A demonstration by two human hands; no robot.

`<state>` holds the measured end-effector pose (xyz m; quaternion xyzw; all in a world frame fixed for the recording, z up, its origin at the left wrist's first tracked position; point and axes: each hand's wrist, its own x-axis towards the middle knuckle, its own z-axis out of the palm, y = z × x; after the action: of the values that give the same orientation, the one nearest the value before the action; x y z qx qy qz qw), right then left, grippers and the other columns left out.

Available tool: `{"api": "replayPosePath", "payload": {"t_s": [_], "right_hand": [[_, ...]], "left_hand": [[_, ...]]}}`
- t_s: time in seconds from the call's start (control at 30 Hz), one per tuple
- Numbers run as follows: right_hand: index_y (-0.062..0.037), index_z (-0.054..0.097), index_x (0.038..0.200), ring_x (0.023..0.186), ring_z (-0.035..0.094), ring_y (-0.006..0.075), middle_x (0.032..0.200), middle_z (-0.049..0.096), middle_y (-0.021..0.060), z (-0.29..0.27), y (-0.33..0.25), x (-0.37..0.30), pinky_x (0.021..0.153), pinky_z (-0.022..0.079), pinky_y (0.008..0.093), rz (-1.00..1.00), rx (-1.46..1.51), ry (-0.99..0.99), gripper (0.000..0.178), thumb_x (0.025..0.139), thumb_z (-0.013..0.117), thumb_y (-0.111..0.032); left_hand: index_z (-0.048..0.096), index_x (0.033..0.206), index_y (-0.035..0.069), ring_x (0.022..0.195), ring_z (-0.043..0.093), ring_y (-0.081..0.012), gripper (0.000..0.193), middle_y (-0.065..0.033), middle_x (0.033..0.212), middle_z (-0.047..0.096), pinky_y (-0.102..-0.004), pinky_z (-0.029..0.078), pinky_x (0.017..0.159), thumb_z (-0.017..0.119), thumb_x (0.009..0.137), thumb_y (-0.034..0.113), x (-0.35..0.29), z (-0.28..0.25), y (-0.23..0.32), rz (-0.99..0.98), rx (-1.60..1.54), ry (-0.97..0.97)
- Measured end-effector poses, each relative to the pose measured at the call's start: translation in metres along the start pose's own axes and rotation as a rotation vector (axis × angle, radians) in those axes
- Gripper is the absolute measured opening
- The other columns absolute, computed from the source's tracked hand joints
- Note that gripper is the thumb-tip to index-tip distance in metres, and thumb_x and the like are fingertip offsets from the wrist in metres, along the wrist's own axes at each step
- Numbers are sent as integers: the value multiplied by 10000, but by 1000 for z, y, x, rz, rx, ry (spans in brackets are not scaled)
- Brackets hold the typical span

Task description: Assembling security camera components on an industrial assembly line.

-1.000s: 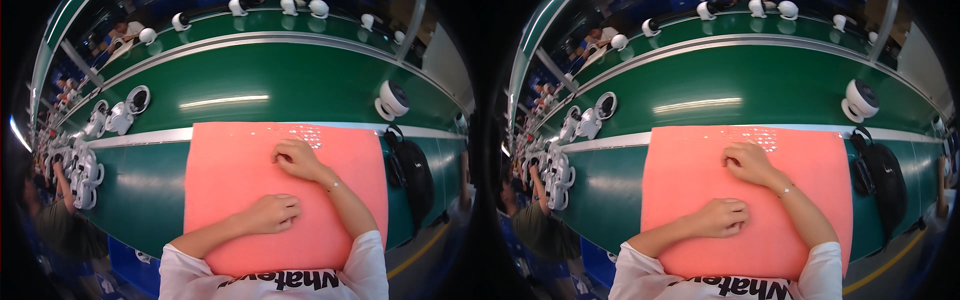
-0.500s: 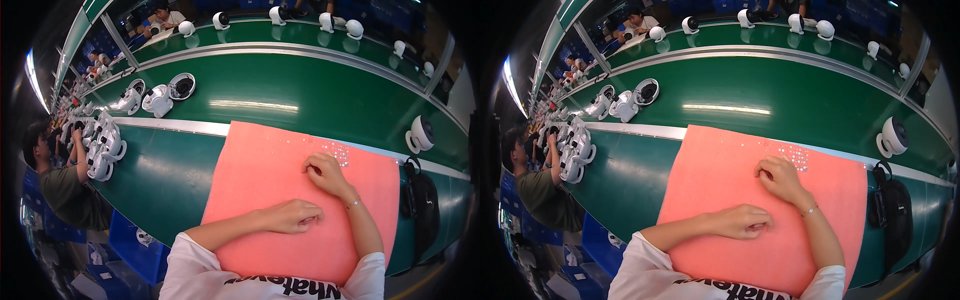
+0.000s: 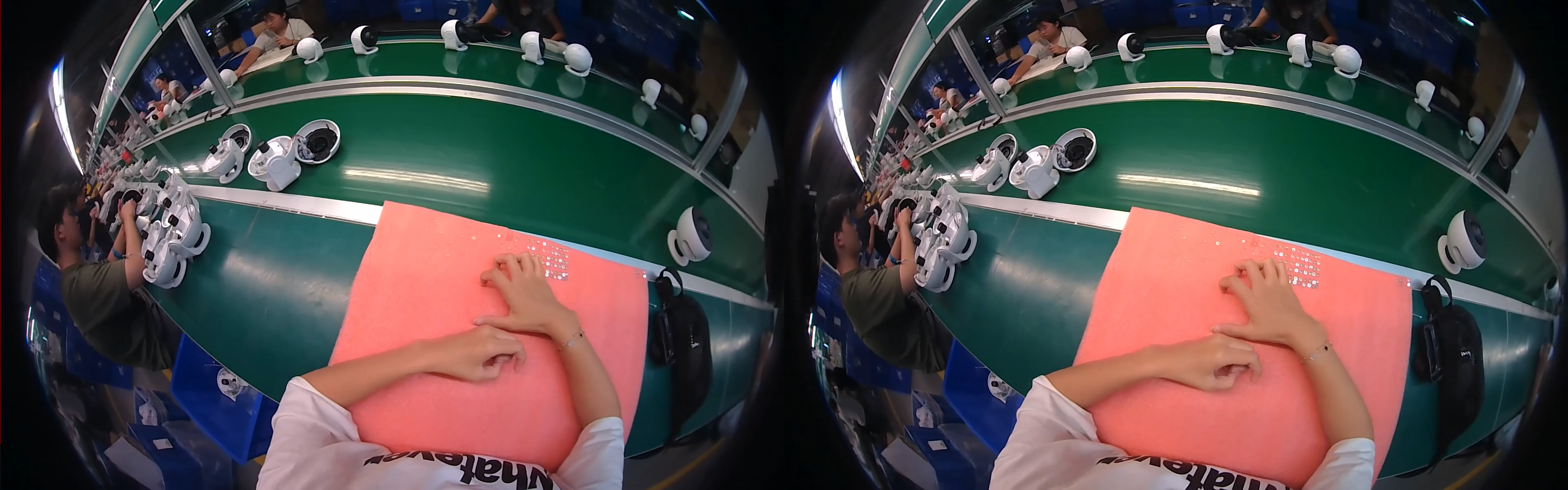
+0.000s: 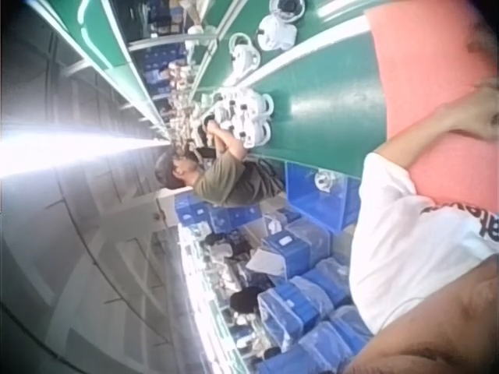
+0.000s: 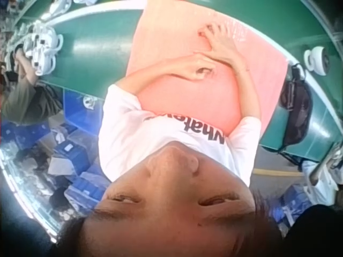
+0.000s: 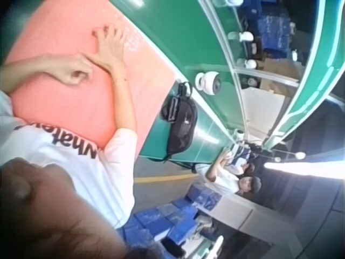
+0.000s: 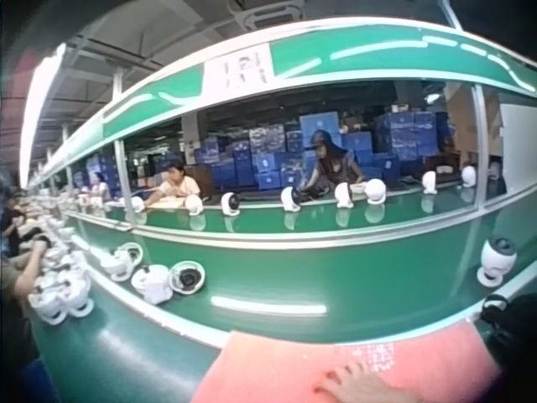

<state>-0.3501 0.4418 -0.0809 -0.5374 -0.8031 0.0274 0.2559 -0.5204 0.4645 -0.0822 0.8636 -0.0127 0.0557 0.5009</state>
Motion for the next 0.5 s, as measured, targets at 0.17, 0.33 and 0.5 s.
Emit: {"api": "replayPosePath", "payload": {"t_s": [0.17, 0.33, 0.5], "right_hand": [[-140, 530, 1129, 1068, 326, 340, 1148, 403, 137, 5, 5, 2, 969, 239, 466, 116, -97, -121, 587, 730, 612, -562], [-126, 530, 1135, 1074, 329, 361, 1201, 393, 167, 7, -17, 23, 948, 270, 477, 129, -91, -138, 608, 742, 580, -587], [-133, 540, 1166, 1054, 376, 370, 1218, 433, 177, 20, -27, 23, 955, 268, 484, 47, -196, -37, 594, 789, 477, -589]], "left_hand": [[555, 1007, 80, 792, 495, -145, 322, -50, 884, 521, -282, 431, 706, 512, 694, 21, -11, -73, -2, -326, 40, 411], [175, 1272, 43, 1052, 404, -288, 978, -219, 1268, 229, -392, 442, 849, 811, 565, 269, -87, -249, -49, -792, -51, 1806], [23, 1345, -6, 1273, 219, -384, 1338, -266, 1397, 31, -423, 305, 1031, 879, 416, 436, -155, -328, -103, -875, -122, 2188]]}}
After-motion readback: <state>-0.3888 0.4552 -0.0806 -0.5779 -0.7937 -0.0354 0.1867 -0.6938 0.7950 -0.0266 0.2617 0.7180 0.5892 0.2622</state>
